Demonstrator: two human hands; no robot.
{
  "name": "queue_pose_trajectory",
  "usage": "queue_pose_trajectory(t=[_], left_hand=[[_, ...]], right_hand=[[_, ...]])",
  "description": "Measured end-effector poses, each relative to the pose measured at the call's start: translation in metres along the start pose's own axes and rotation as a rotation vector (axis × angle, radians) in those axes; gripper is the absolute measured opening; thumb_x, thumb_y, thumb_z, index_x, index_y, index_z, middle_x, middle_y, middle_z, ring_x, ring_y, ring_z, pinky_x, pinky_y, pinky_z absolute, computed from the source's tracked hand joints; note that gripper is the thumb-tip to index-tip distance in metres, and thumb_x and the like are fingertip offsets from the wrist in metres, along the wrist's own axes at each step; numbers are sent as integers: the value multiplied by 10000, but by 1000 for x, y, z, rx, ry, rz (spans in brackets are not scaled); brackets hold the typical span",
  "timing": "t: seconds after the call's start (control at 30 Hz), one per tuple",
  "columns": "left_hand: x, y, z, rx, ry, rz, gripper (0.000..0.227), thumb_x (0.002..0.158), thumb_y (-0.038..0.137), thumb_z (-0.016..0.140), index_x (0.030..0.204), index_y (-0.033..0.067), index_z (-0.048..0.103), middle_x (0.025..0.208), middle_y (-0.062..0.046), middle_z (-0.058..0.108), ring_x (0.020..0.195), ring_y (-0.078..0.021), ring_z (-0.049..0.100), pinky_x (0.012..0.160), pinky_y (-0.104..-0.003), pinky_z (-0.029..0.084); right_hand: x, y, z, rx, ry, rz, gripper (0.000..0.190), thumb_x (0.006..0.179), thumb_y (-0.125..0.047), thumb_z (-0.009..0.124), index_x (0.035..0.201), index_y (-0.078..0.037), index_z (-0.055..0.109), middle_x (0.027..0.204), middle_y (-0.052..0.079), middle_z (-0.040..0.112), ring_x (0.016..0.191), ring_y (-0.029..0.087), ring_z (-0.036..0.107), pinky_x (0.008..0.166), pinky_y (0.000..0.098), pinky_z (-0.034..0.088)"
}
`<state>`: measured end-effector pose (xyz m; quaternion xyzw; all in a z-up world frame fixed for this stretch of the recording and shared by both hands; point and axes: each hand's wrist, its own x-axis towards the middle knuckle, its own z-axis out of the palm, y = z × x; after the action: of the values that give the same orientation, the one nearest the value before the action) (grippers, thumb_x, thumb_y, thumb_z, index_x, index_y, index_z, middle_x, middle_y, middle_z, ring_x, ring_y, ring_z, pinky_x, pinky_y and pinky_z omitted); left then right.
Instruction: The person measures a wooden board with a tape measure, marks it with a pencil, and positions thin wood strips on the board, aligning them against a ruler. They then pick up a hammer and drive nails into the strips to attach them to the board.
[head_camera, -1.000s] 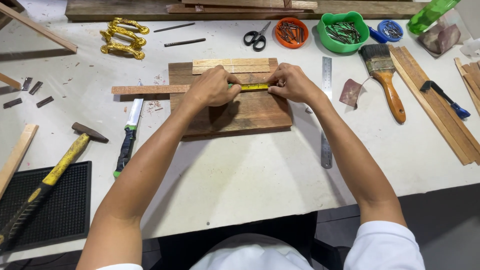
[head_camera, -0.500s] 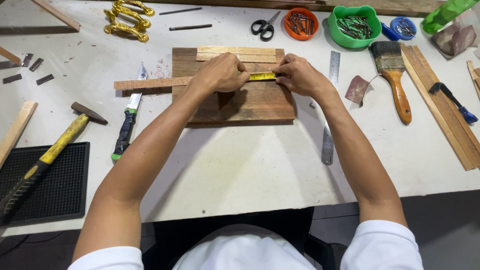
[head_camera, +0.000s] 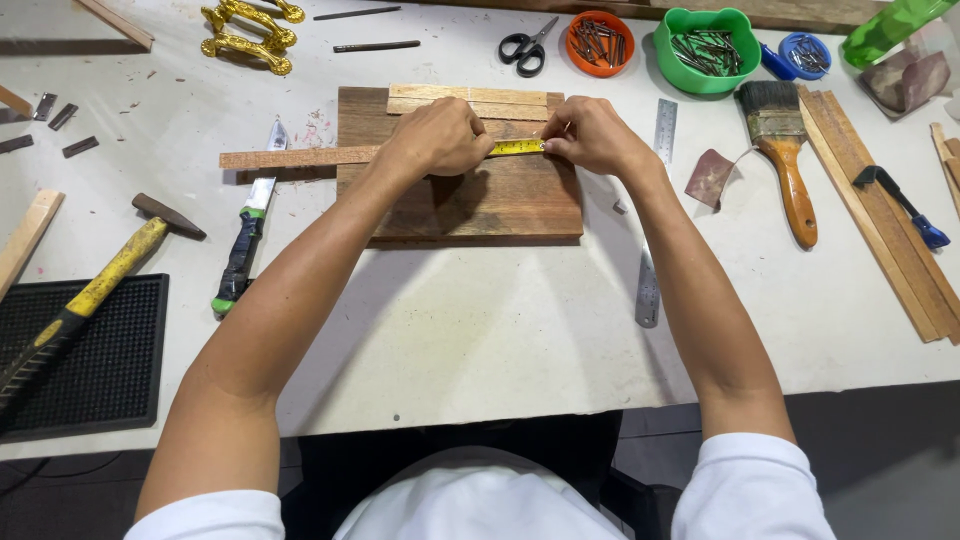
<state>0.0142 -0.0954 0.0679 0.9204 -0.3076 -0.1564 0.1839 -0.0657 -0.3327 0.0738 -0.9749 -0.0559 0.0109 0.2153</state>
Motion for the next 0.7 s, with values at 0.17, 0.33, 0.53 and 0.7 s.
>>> queue_pose_trajectory(t=[0.17,0.33,0.53,0.7], left_hand=[[-10,8,-9,2,-28,-38,302,906,252,580,1079,136,799,802,-99,768,669,-174,604,678,-430,565],[-10,7,-8,-10,-16,-32,309,876,243,593,1088,136,791,877,-94,776,718,-175,673,702,-427,591],[-13,12,-11,7,5,-34,318,874,278,613,1105,145,787,943,-97,767,803,-188,688,772,-463,574],[-19,7,-14,-28,-23,-40,339,862,277,604,1128,157,776,958,-105,780,840,-212,702,824,-471,596]], right_hand=[[13,16,1,151,-52,177,155,886,-185,783,1031,-133,804,926,91,771,821,185,712,764,363,587],[16,21,6,234,-54,199,169,844,-157,790,1009,-118,791,890,63,778,768,147,728,748,320,610],[15,5,2,117,-59,228,147,868,-172,791,987,-87,796,875,95,778,751,162,714,691,359,583],[16,4,4,49,-55,195,153,881,-159,790,994,-57,797,882,130,764,756,194,702,667,381,561]])
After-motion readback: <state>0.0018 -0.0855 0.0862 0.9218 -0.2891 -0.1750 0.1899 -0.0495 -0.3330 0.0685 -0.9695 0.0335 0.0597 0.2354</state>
